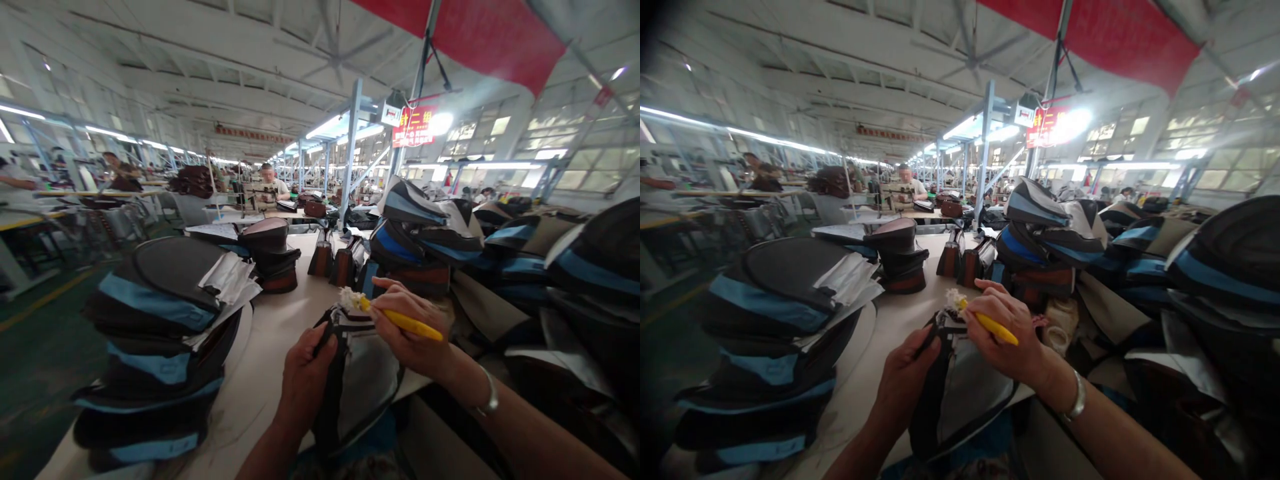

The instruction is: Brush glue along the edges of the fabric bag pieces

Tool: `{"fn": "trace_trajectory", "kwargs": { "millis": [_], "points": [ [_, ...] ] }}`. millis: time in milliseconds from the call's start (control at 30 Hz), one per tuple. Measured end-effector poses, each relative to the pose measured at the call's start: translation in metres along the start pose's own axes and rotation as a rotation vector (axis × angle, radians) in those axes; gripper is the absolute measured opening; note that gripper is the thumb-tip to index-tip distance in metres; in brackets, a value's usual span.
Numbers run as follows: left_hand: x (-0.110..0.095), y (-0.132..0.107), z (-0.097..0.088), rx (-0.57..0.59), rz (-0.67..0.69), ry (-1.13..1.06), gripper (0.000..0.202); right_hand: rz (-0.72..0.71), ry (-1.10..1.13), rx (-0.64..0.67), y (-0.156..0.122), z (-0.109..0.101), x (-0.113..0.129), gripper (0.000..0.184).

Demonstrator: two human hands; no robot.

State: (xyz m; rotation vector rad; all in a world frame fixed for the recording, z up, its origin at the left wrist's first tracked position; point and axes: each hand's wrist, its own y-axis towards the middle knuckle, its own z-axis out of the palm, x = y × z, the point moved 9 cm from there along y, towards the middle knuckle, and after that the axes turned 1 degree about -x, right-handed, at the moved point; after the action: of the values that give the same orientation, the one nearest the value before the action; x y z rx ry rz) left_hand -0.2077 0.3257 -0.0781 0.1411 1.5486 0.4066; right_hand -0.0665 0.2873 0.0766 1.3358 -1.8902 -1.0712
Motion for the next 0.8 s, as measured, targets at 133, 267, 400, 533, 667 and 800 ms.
{"fn": "trace_trajectory", "kwargs": {
  "millis": [133, 267, 400, 533, 667, 800],
  "points": [
    [0.001, 0.001, 0.000, 0.001, 0.015, -0.049, 0.033, -0.055, 0.020, 0.103, -0.004, 0.009, 0.010, 0.015],
    [0.001, 0.002, 0.000, 0.006, 0.035, -0.034, 0.029, -0.087, -0.045, 0.120, -0.008, 0.016, 0.015, 0.016],
    [-0.007, 0.006, -0.004, 0.004, 0.098, 0.023, 0.025, -0.146, -0.071, 0.181, -0.009, 0.018, 0.018, 0.013],
    [-0.022, 0.025, -0.019, 0.030, 0.231, 0.149, 0.024, 0.035, -0.086, -0.059, -0.006, -0.028, -0.002, 0.014],
    [-0.012, 0.076, -0.046, 0.003, 0.310, 0.457, 0.028, 0.319, 0.113, -0.395, -0.025, -0.084, -0.022, 0.005],
    [0.033, 0.135, -0.078, -0.117, 0.212, 0.658, 0.030, 0.589, 0.352, -0.537, -0.061, -0.097, -0.044, 0.005]
  ]
}}
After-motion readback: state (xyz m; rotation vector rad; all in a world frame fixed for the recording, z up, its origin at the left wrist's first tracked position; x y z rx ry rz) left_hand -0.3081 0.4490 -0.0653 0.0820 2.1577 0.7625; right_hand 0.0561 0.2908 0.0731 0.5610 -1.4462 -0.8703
